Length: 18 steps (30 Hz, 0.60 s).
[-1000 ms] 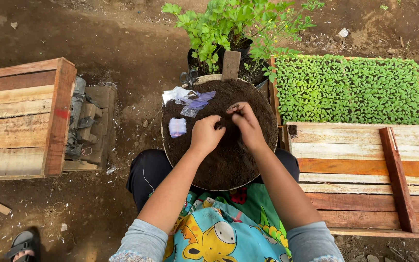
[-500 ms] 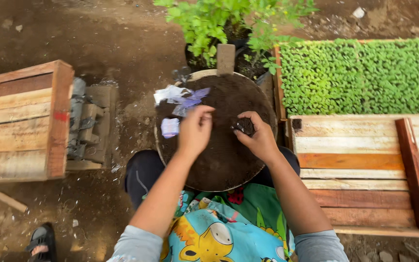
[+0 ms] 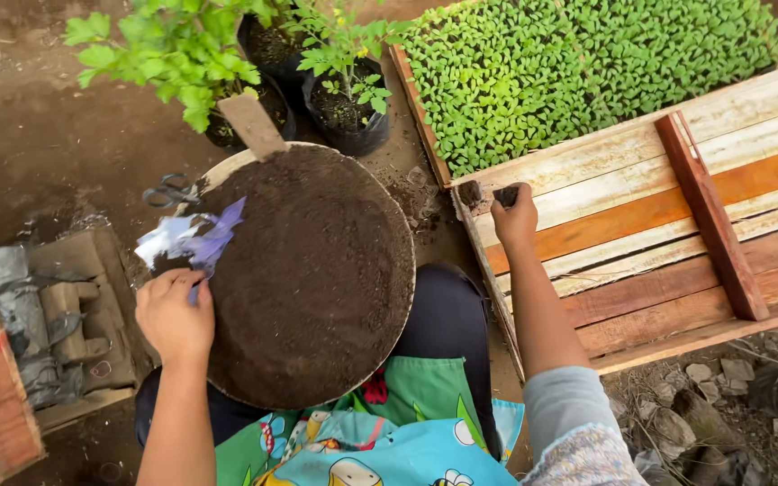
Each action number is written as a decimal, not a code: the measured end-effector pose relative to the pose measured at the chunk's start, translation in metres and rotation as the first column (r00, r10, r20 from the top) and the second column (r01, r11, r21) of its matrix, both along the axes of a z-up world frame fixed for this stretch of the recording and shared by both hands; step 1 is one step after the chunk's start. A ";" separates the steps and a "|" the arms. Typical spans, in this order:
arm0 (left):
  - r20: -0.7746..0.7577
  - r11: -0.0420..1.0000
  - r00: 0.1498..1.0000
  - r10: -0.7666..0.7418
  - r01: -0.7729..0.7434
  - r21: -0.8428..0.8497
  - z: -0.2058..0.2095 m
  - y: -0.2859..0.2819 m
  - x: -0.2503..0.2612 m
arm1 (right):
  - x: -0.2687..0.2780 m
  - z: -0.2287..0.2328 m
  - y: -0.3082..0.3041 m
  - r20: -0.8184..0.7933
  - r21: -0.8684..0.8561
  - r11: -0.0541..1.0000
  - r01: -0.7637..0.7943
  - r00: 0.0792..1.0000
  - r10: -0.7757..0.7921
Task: The person sits and repeatedly scoops soil from a round tray, mixes it with small items from packets, and rolls the mixture into compact balls. They place each finished soil ball into a wooden seedling tray to the right.
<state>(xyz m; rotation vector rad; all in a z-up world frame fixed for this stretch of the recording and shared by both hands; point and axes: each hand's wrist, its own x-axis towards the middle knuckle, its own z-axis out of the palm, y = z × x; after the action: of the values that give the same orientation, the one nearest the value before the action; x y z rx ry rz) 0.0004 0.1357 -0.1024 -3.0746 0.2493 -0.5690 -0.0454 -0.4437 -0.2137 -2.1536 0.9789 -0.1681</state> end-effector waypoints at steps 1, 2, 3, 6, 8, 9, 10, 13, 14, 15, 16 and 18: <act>-0.005 1.000 1.000 -0.007 0.007 0.010 -0.002 0.001 0.001 | 0.004 -0.019 -0.007 -0.005 0.010 1.000 0.007 1.000 -0.007; 0.009 1.000 1.000 -0.011 0.011 -0.008 -0.004 0.003 0.002 | 0.009 -0.039 -0.013 -0.019 -0.008 1.000 0.024 1.000 -0.025; 0.024 1.000 1.000 -0.011 0.012 -0.025 -0.005 0.005 0.002 | 0.014 -0.058 -0.018 -0.031 -0.025 0.999 0.038 0.999 -0.039; 0.025 0.990 0.996 -0.080 0.083 -0.110 0.015 -0.006 -0.002 | 0.035 -0.068 -0.007 -0.031 -0.074 0.997 0.022 0.999 -0.024; 0.028 0.984 0.996 -0.089 0.092 -0.150 0.025 -0.013 -0.002 | 0.046 -0.097 -0.005 -0.066 -0.104 0.995 0.008 0.998 -0.015; 0.032 0.974 0.995 -0.099 0.104 -0.199 0.030 -0.016 -0.003 | 0.050 -0.110 -0.004 -0.100 -0.143 0.990 -0.004 0.995 -0.010; 0.028 0.976 0.995 -0.096 0.099 -0.194 0.030 -0.015 -0.003 | 0.052 -0.120 0.002 -0.104 -0.137 0.991 -0.008 0.995 -0.006; 0.028 0.968 0.995 -0.090 0.095 -0.232 0.036 -0.014 -0.004 | 0.059 -0.150 0.014 -0.140 -0.303 0.942 -0.142 0.985 0.103; 0.034 0.958 0.993 -0.111 0.116 -0.263 0.040 -0.014 -0.005 | 0.058 -0.163 0.016 -0.096 -0.411 0.892 -0.186 0.982 0.161; 0.041 0.944 0.990 -0.138 0.144 -0.296 0.044 -0.016 -0.003 | 0.055 -0.175 0.015 -0.057 -0.518 0.828 -0.214 0.975 0.216; 0.041 0.944 0.991 -0.131 0.138 -0.299 0.051 -0.020 -0.005 | 0.053 -0.154 0.008 -0.058 -0.520 0.825 -0.219 0.973 0.222; 0.044 0.904 0.988 -0.145 0.151 -0.400 0.068 -0.026 -0.008 | 0.055 -0.110 -0.004 -0.296 0.077 0.951 -0.298 0.905 0.307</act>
<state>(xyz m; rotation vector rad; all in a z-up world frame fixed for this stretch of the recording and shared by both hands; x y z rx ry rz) -0.0077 0.1102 -0.0340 -3.4691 0.4185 -0.7306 0.0101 -0.4475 -0.3237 -2.3146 0.7885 0.3381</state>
